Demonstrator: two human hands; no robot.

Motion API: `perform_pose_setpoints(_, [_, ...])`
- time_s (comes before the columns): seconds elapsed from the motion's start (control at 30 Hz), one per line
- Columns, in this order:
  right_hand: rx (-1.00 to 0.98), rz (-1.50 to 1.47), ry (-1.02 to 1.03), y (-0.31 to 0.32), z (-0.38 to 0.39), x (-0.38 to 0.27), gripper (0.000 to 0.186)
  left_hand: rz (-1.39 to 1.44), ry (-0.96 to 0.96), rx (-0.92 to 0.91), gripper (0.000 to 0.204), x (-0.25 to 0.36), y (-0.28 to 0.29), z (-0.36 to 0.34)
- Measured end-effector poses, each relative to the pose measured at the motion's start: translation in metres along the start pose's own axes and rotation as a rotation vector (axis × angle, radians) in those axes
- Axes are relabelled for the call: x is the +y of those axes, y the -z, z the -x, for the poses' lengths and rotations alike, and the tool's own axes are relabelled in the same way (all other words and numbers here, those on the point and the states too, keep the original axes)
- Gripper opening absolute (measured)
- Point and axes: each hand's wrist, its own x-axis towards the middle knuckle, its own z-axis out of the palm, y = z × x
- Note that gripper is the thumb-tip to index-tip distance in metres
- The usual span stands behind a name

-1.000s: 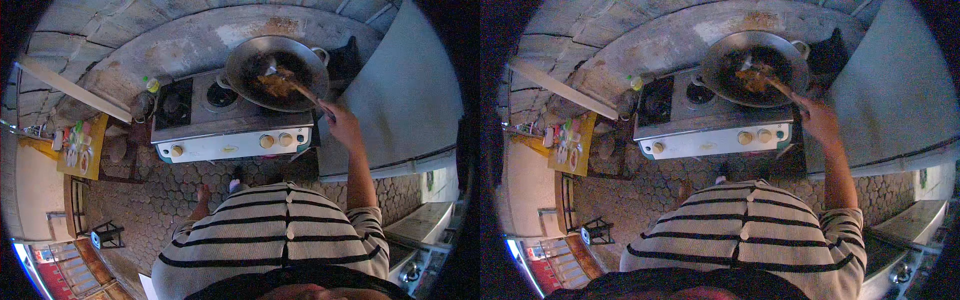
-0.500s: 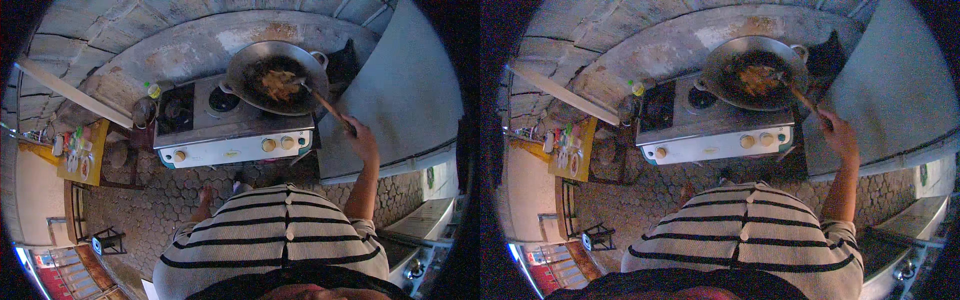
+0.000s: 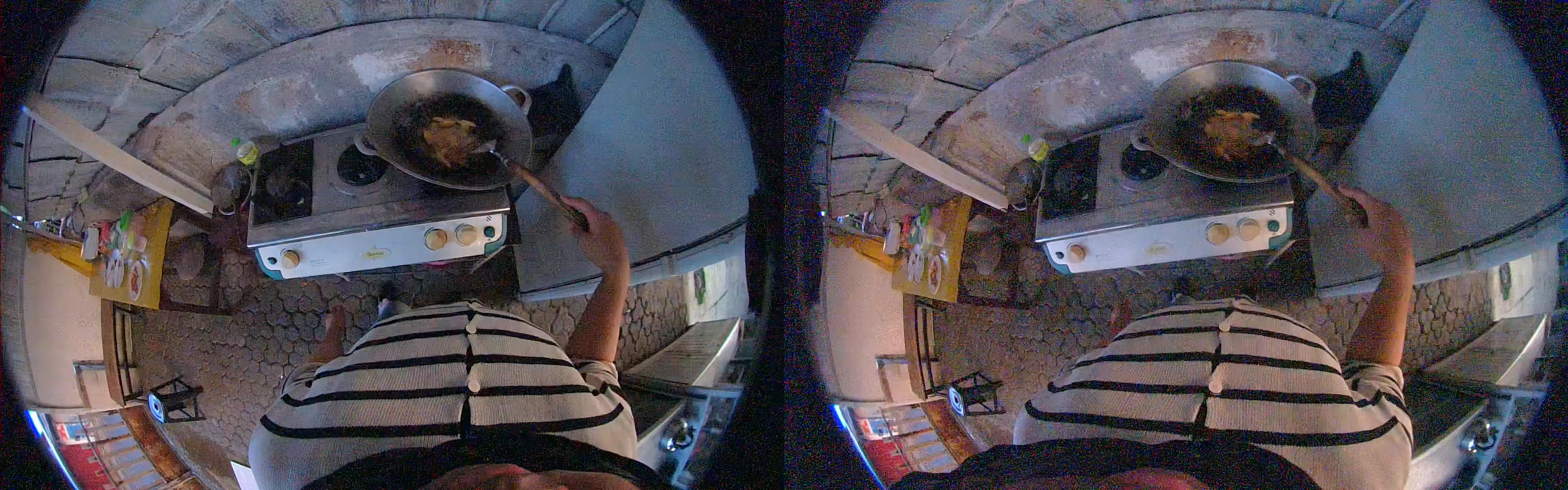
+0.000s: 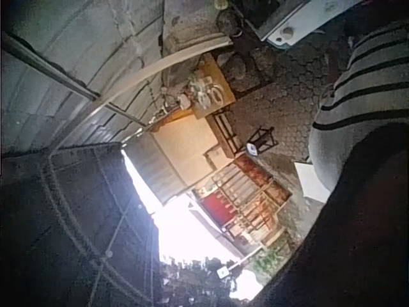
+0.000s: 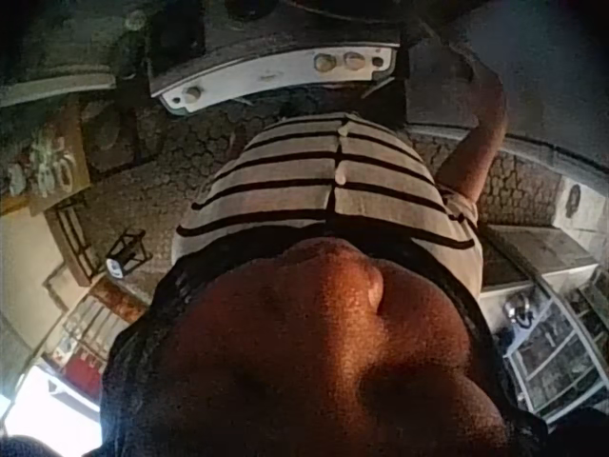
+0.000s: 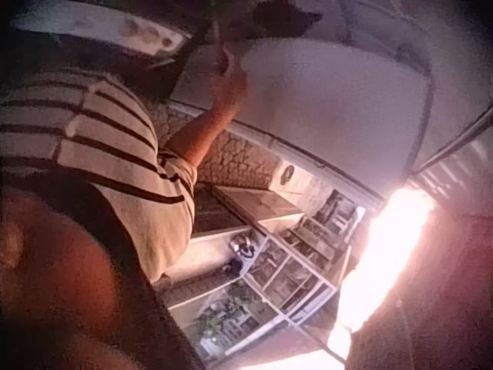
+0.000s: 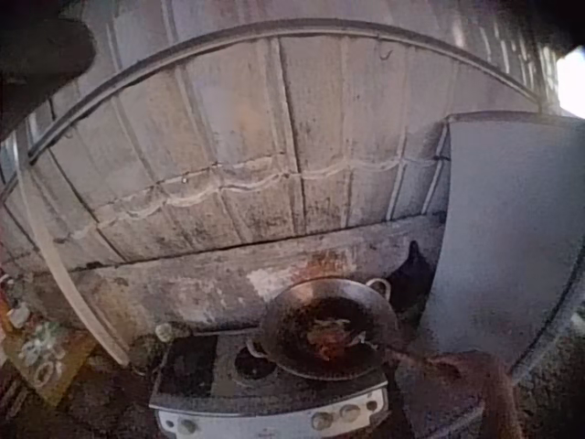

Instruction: The recorder is frying pieces of food in a wok on a gas stove, then peels and cuts a fruit or vegetable at a nearby table.

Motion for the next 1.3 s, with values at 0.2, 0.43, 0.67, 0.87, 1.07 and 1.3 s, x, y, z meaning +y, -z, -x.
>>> perform_pose_setpoints(0.2, [-0.052,-0.232,-0.078,0.01,0.001,-0.005,0.044,-0.131,-0.129,0.066,0.041,-0.01,-0.009,-0.002])
perform_pose_setpoints(0.43, [-0.026,-0.12,0.001,0.01,0.005,-0.001,0.044,-0.357,-0.341,0.144,0.042,-0.006,-0.013,0.003])
perform_pose_setpoints(0.67, [-0.048,-0.136,-0.14,0.005,0.007,-0.002,0.045,-0.781,-0.591,0.324,0.041,0.031,0.019,0.049])
perform_pose_setpoints(0.87, [-0.108,-0.031,-0.125,0.005,0.006,-0.008,0.044,-0.774,-0.604,0.306,0.04,0.042,0.01,0.055])
perform_pose_setpoints(1.07, [-0.129,-0.054,-0.182,0.005,0.003,-0.02,0.043,-0.769,-0.604,0.287,0.04,0.047,0.007,0.058])
perform_pose_setpoints(1.3, [-0.197,-0.012,-0.18,-0.002,-0.009,-0.038,0.042,-0.747,-0.576,0.284,0.039,0.055,-0.002,0.035])
